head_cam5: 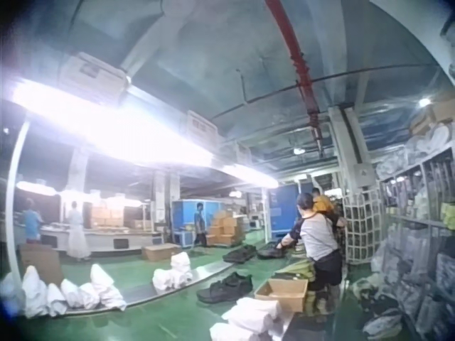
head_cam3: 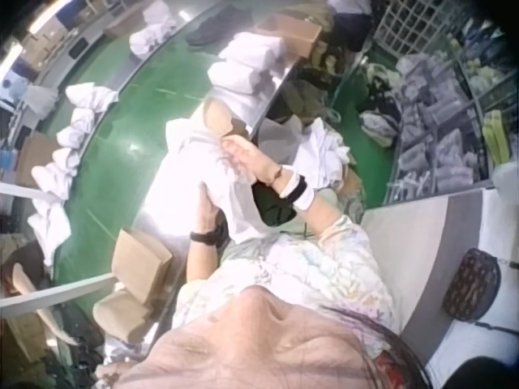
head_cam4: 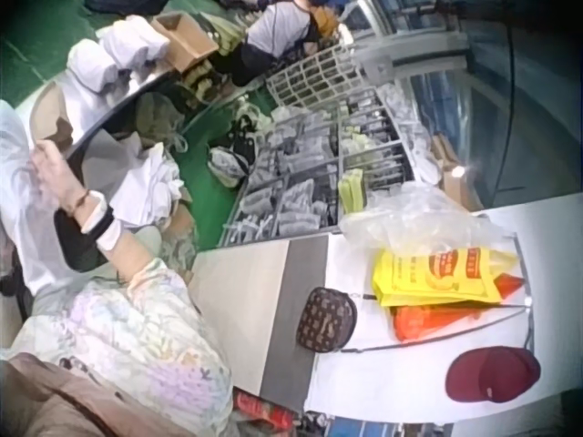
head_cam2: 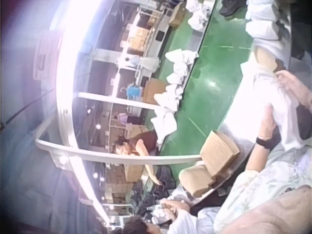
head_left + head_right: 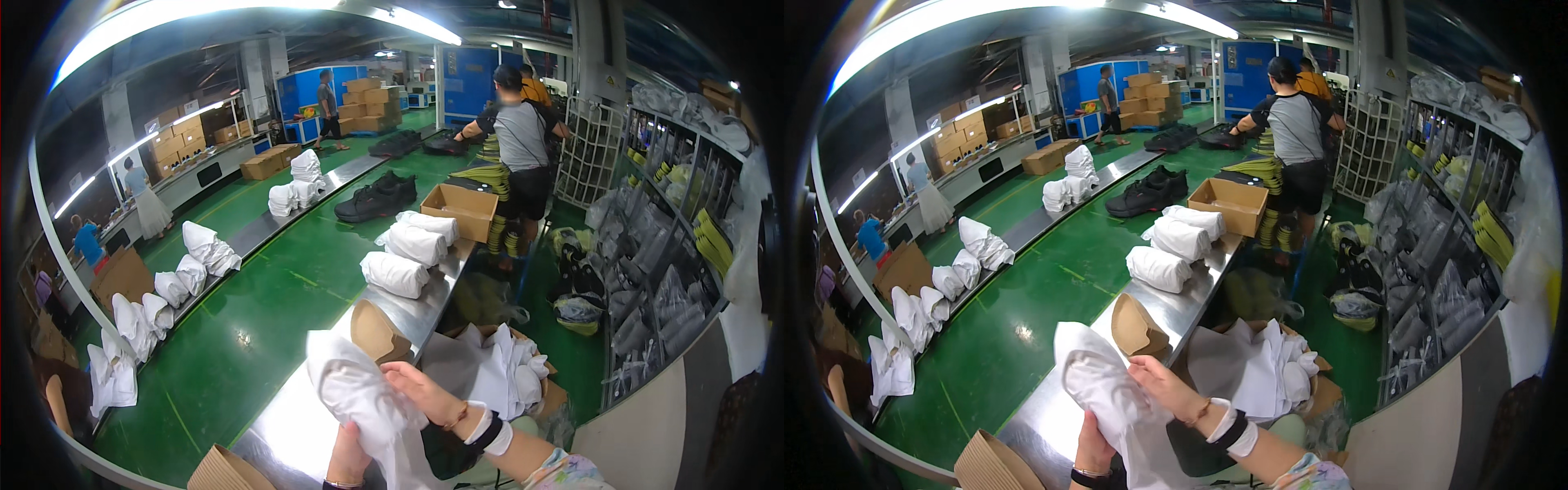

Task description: Wrapping black shoes in protective paper and arranging them for packaging.

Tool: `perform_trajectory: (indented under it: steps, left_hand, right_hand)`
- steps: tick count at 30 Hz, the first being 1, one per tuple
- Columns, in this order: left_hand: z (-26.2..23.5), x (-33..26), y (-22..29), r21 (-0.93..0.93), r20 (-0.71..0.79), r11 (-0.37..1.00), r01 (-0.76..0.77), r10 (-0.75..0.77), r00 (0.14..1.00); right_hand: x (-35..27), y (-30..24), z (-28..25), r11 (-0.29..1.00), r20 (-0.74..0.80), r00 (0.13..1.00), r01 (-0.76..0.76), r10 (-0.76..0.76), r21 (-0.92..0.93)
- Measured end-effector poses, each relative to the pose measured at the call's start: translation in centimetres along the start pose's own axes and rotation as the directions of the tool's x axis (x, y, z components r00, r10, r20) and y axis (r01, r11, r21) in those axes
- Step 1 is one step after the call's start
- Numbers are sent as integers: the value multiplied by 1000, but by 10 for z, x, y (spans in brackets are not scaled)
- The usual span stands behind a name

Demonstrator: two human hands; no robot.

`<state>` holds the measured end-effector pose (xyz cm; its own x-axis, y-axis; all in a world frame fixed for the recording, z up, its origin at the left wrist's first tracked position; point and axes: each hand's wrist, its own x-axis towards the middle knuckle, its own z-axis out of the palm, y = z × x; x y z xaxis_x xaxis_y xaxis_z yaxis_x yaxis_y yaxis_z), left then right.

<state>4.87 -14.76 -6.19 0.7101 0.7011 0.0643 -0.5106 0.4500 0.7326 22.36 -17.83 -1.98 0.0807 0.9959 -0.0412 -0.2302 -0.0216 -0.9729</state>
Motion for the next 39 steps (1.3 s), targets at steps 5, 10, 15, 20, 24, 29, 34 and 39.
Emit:
perform_trajectory:
  steps: [5, 10, 15, 20, 24, 29, 34, 39]
  left_hand:
    - [9, 23, 22, -38, -112, 981, -193, 187, 976]
    - [21, 41, 15, 34, -238, 981, -192, 195, 952]
    - [24, 50, 10, -50, -305, 959, -279, 252, 918]
    - [32, 52, 11, -93, -379, 955, -283, 229, 897]
    - [17, 54, 6, -127, -341, 959, -251, 196, 919]
    - [17, 51, 0, -117, -291, 960, -254, 212, 933]
    - [11, 51, -1, -45, -153, 982, -181, 172, 973]
    - [17, 50, 1, -85, -171, 958, -274, 257, 951]
  right_hand:
    - [-29, -7, -4, 996, 341, 936, -94, 90, -5]
    - [-27, 20, 13, 933, -93, 979, 144, -183, -329]
    - [-28, 15, 21, 403, -67, 691, 339, -720, -850]
    - [-31, 25, 37, 555, -222, 670, 335, -708, -761]
    - [-20, 28, 27, 977, -132, 991, 32, -4, 211]
    - [-2, 15, 14, 807, -180, 967, 41, -180, -589]
    - [1, 16, 22, 955, -122, 991, -11, 49, 295]
    - [-11, 13, 18, 415, 136, 988, -95, -68, 905]
